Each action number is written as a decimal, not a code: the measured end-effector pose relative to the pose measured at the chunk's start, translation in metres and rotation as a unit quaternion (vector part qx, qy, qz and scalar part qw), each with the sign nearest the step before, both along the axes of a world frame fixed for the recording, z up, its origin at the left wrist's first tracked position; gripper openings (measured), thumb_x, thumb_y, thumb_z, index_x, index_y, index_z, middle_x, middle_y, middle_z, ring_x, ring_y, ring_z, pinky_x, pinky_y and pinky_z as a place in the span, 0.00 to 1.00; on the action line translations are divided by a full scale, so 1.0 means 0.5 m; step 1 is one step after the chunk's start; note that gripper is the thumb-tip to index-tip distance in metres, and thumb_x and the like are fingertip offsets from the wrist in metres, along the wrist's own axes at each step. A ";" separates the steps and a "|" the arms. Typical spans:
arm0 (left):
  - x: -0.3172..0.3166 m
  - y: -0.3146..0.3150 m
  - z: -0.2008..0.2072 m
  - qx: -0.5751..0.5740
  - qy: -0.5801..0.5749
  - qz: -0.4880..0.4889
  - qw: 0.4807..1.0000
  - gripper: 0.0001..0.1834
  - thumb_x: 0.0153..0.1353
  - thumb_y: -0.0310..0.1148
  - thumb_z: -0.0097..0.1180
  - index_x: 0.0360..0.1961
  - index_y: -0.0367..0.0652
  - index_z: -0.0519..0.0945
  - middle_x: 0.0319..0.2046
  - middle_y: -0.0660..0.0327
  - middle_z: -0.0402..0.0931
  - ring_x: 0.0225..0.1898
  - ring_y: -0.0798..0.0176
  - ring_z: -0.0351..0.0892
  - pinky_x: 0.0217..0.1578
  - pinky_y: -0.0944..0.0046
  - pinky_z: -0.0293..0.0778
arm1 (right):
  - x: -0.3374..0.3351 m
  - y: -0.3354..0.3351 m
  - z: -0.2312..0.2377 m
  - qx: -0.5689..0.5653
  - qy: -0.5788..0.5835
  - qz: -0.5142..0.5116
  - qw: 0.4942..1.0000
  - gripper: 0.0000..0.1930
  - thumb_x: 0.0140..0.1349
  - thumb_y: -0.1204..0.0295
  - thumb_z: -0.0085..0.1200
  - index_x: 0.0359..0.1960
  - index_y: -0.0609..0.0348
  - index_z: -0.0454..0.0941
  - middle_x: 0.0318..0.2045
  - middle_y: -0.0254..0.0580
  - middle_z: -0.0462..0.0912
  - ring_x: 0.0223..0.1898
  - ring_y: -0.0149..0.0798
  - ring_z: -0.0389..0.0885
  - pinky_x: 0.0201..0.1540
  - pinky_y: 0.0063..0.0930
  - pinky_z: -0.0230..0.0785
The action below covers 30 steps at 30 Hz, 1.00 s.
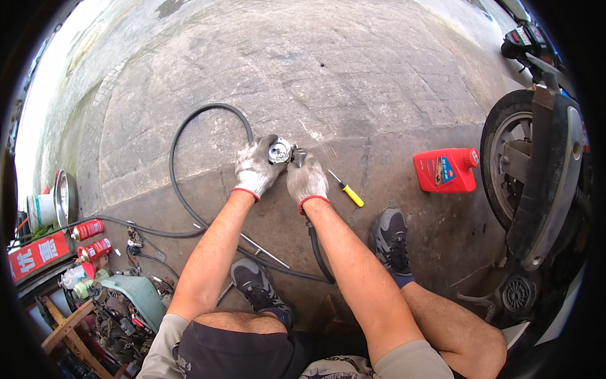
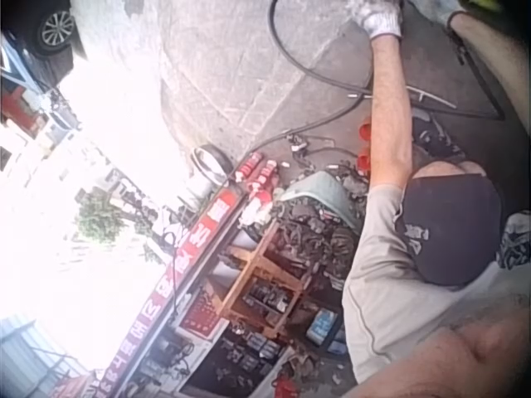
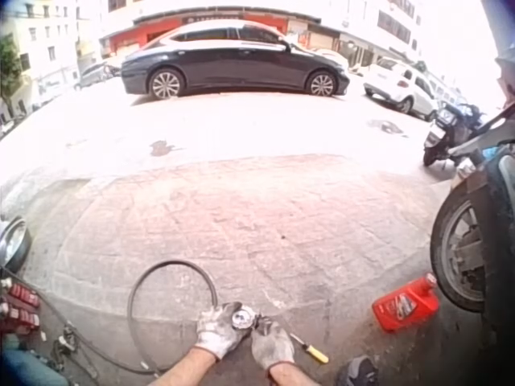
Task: The recorder is disassembling and cleaning a motorcycle engine component, likely a carburetor or fuel pump assembly, using hand tools and compressed air.
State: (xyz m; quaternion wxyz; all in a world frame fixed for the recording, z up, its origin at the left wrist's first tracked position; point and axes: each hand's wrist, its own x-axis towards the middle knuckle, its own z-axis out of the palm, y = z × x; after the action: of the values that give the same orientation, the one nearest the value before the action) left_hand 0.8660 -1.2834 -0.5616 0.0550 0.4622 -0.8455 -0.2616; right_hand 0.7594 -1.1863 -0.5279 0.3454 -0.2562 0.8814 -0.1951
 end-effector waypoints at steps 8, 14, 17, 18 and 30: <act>-0.003 0.003 -0.001 0.001 0.006 0.009 1.000 0.33 0.45 0.45 0.73 0.56 0.55 0.79 0.52 0.58 0.80 0.55 0.50 0.78 0.57 0.47 0.69 | -0.009 0.002 -0.023 -0.011 -0.023 0.009 1.000 0.26 0.64 0.59 0.53 0.57 0.66 0.72 0.53 0.67 0.79 0.56 0.65 0.78 0.60 0.52 0.69; 0.003 0.004 -0.013 -0.022 0.010 0.011 1.000 0.33 0.46 0.44 0.73 0.56 0.54 0.79 0.51 0.58 0.81 0.54 0.50 0.78 0.57 0.47 0.69 | 0.008 0.009 0.001 -0.013 -0.050 0.016 0.999 0.25 0.63 0.59 0.55 0.54 0.68 0.74 0.51 0.67 0.80 0.56 0.64 0.78 0.58 0.51 0.70; 0.005 0.003 -0.013 -0.032 0.025 0.009 0.999 0.32 0.46 0.43 0.72 0.56 0.54 0.79 0.51 0.57 0.81 0.54 0.49 0.79 0.56 0.47 0.70 | 0.006 0.007 -0.003 -0.023 -0.072 -0.020 0.997 0.25 0.62 0.59 0.56 0.52 0.68 0.76 0.50 0.68 0.81 0.55 0.63 0.79 0.58 0.50 0.70; -0.003 0.006 -0.007 -0.026 0.019 0.004 0.999 0.32 0.46 0.43 0.72 0.56 0.54 0.79 0.51 0.57 0.81 0.54 0.49 0.79 0.56 0.47 0.70 | -0.003 0.011 -0.013 -0.032 -0.068 -0.056 0.996 0.25 0.61 0.58 0.57 0.51 0.68 0.77 0.49 0.68 0.81 0.55 0.63 0.79 0.58 0.49 0.70; 0.003 0.004 0.001 -0.027 0.007 0.003 1.000 0.30 0.50 0.45 0.70 0.56 0.54 0.80 0.51 0.56 0.81 0.54 0.48 0.79 0.56 0.48 0.70 | 0.000 0.014 0.013 -0.037 -0.140 -0.058 0.988 0.22 0.60 0.60 0.58 0.46 0.70 0.78 0.41 0.63 0.84 0.41 0.57 0.86 0.46 0.45 0.77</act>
State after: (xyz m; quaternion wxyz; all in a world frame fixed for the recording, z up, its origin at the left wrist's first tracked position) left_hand 0.8674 -1.2816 -0.5610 0.0739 0.4618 -0.8503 -0.2415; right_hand 0.7595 -1.1793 -0.5213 0.4439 -0.1876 0.8299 -0.2811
